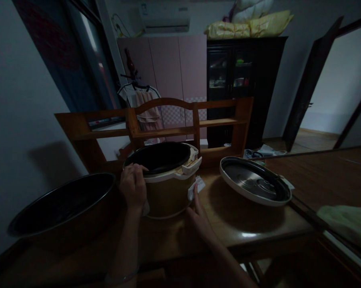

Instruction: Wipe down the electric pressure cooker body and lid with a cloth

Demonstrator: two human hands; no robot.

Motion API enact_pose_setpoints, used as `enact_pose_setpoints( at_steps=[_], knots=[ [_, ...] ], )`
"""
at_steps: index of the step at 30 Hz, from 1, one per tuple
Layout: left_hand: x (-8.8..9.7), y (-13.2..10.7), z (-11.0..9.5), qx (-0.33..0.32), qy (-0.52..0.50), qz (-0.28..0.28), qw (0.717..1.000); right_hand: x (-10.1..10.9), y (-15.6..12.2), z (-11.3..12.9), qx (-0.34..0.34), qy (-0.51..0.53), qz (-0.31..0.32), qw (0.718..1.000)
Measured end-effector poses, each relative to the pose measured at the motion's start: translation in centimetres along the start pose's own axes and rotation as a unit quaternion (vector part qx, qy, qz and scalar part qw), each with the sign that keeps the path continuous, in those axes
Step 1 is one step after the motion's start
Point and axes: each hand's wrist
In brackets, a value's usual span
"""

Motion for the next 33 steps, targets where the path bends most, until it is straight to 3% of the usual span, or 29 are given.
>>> enact_pose_setpoints(
  at_steps=[15, 24, 33],
  knots=[
    [0.0, 0.0, -0.1, 0.002, -0.008, -0.001, 1.000, 0.2, -0.2, -0.1, -0.003, -0.064, 0.003, 0.998],
    [0.1, 0.0, -0.2, -0.003, -0.007, -0.003, 1.000, -0.3, -0.6, 0.2, -0.007, -0.173, 0.017, 0.985],
    [0.0, 0.1, 0.0, 0.000, -0.002, 0.001, 1.000, -0.4, -0.2, 2.0, 0.066, -0.237, 0.030, 0.969]
  ],
)
Point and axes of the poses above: each hand's wrist, its own y-axis towards the middle knuckle, its own x-axis out of the back of the hand, z = x × y, and after that the axes turned 12 degrees about z, right-handed
